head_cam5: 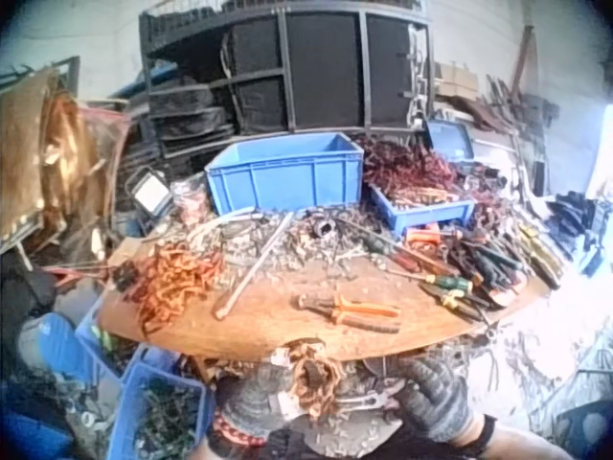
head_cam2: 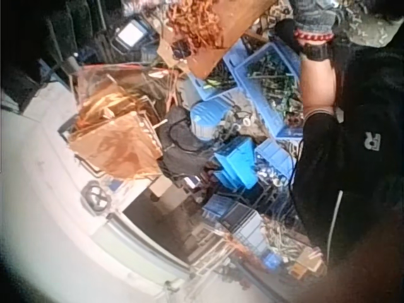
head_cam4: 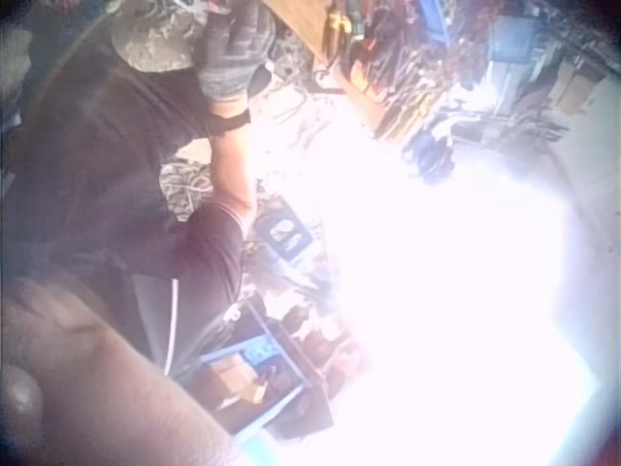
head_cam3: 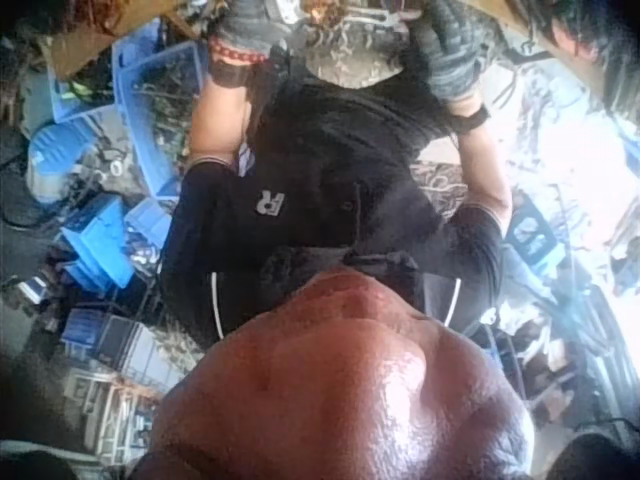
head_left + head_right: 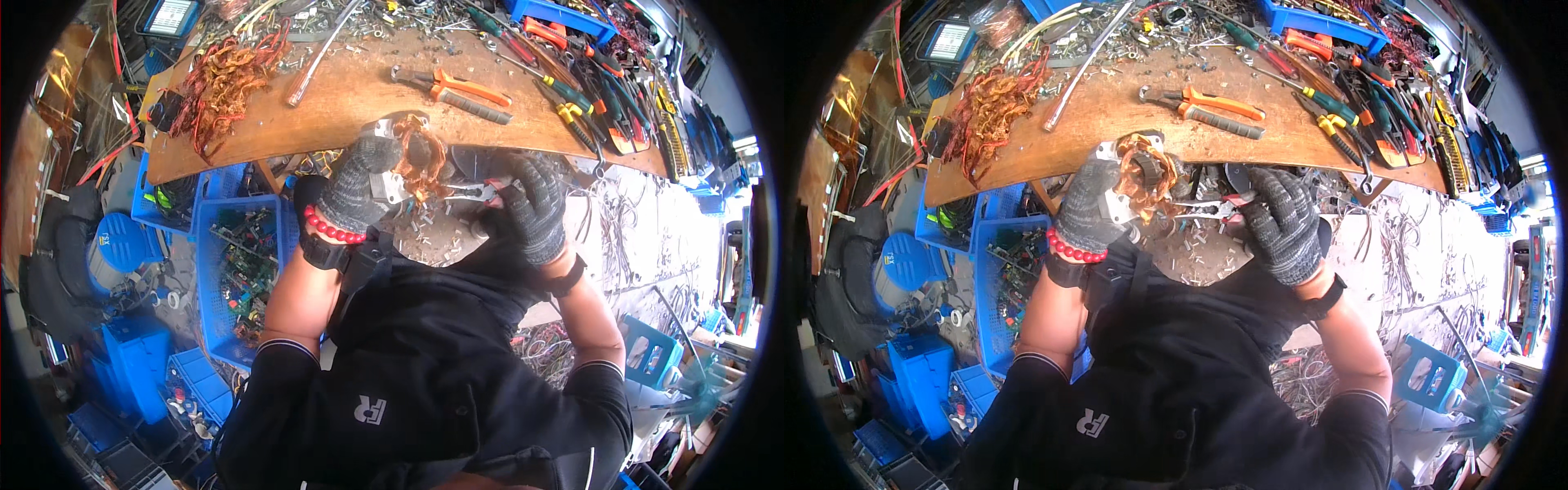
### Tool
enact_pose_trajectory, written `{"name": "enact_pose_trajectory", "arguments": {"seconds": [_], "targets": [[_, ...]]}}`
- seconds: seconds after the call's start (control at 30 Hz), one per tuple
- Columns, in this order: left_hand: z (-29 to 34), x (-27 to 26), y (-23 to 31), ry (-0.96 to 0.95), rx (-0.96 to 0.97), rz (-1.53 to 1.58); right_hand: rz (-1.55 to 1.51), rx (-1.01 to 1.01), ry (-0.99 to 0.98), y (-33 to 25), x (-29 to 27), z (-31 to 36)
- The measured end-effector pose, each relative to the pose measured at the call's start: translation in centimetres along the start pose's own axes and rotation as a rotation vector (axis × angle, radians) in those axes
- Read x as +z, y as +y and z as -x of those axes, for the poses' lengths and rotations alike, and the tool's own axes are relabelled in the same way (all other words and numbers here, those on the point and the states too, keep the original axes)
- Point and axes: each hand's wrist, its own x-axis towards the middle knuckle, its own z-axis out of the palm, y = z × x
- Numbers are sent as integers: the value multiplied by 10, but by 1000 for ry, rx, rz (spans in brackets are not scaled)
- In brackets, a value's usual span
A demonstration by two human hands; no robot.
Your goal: Use pliers and a screwdriver to disassemble or repair an electronic motor component.
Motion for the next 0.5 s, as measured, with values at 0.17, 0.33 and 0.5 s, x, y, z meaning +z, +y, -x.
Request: {"name": "enact_pose_trajectory", "arguments": {"seconds": [0.17, 0.33, 0.5], "targets": [[3, -7, 34, -88, -104, 156, -204, 177, -63, -3, -19, 7], [5, -12, 45, -86, 20, -426, -833, 442, -415, -1, -49, -1], [0, -12, 39, -279, -211, 127, -868, 376, -726, 13, -66, -13]]}}
